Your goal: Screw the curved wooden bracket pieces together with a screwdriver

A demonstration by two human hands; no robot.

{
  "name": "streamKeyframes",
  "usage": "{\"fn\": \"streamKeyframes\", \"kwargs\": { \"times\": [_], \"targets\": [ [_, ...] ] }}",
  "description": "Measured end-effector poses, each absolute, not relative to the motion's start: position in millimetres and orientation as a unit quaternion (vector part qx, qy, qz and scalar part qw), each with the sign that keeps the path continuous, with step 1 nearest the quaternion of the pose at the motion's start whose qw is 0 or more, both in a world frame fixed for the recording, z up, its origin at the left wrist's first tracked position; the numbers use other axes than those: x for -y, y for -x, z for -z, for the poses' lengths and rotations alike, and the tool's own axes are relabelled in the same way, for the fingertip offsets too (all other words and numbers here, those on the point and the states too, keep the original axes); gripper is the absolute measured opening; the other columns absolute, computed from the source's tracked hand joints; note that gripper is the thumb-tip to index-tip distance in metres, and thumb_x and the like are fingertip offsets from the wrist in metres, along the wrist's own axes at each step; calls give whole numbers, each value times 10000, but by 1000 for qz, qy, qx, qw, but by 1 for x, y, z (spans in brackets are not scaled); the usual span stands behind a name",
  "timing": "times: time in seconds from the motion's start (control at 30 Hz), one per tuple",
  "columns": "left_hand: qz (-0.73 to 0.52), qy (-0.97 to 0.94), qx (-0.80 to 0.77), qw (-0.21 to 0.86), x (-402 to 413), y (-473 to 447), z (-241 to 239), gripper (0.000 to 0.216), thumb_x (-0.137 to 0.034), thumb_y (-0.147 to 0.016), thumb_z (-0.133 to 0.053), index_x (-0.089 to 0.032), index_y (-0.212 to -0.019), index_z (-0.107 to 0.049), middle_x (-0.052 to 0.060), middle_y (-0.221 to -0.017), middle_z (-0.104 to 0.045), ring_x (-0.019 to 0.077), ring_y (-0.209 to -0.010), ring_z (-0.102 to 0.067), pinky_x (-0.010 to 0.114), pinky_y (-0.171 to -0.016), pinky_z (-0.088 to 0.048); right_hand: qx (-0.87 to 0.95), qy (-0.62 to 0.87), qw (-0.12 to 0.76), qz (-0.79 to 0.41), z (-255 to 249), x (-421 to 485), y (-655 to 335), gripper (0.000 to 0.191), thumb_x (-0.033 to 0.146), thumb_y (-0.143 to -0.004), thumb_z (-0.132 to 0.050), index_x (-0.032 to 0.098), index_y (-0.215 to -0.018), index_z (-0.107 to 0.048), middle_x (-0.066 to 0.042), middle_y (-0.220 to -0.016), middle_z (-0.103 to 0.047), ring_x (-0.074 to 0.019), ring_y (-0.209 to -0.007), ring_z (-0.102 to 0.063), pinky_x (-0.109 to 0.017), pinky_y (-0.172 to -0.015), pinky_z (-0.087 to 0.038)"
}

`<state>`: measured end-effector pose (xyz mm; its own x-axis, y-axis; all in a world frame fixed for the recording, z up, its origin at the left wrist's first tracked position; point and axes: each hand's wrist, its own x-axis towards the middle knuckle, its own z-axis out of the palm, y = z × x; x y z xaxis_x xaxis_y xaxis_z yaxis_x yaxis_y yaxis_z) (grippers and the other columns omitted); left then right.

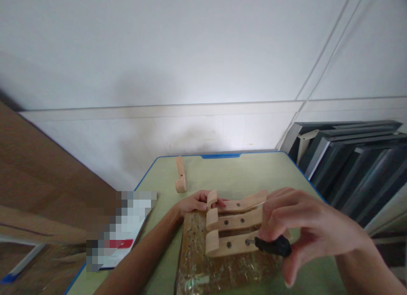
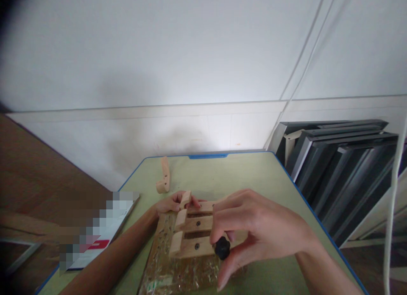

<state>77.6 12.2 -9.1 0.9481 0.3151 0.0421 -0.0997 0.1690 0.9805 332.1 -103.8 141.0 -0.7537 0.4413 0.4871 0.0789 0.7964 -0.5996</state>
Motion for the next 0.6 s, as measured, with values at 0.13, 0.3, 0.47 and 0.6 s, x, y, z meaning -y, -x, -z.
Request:
{"fn": "streamKeyframes", "kwargs": {
  "times": [0.13, 0.3, 0.47, 0.6],
  "targets": [
    [-140, -632, -85, 758, -12, -78, 9, 278, -290, -839, -499, -136, -1069, -522, 74, -1101, -551, 194, -958, -557, 407, -808, -461, 878, 141, 353, -290, -139, 104, -329, 281, 369, -660, -690, 156, -659, -507, 32, -595, -516, -65, -566, -461, -172, -524, -332],
    [-137, -633, -88, 757, -11, -77, 9, 287, -291, -839, -498, -138, -1082, -515, 75, -1111, -545, 198, -964, -555, 409, -808, -461, 861, 159, 372, -307, -140, 105, -326, 240, 308, -662, -702, 164, -667, -510, 35, -606, -476, -76, -592, -455, -188, -540, -328],
    [-129, -634, -93, 757, -12, -76, 8, 288, -293, -839, -498, -137, -1081, -516, 75, -1104, -549, 195, -955, -559, 406, -805, -463, 872, 161, 358, -294, -143, 107, -326, 234, 300, -675, -693, 155, -705, -512, 26, -647, -493, -71, -616, -457, -176, -565, -352],
    [-128, -632, -100, 758, -11, -76, 9, 293, -294, -839, -498, -139, -1087, -513, 75, -1119, -542, 201, -970, -552, 414, -815, -458, 885, 159, 326, -291, -144, 108, -326, 223, 273, -692, -684, 116, -782, -555, -37, -716, -573, -94, -670, -520, -190, -595, -402]
  ]
}}
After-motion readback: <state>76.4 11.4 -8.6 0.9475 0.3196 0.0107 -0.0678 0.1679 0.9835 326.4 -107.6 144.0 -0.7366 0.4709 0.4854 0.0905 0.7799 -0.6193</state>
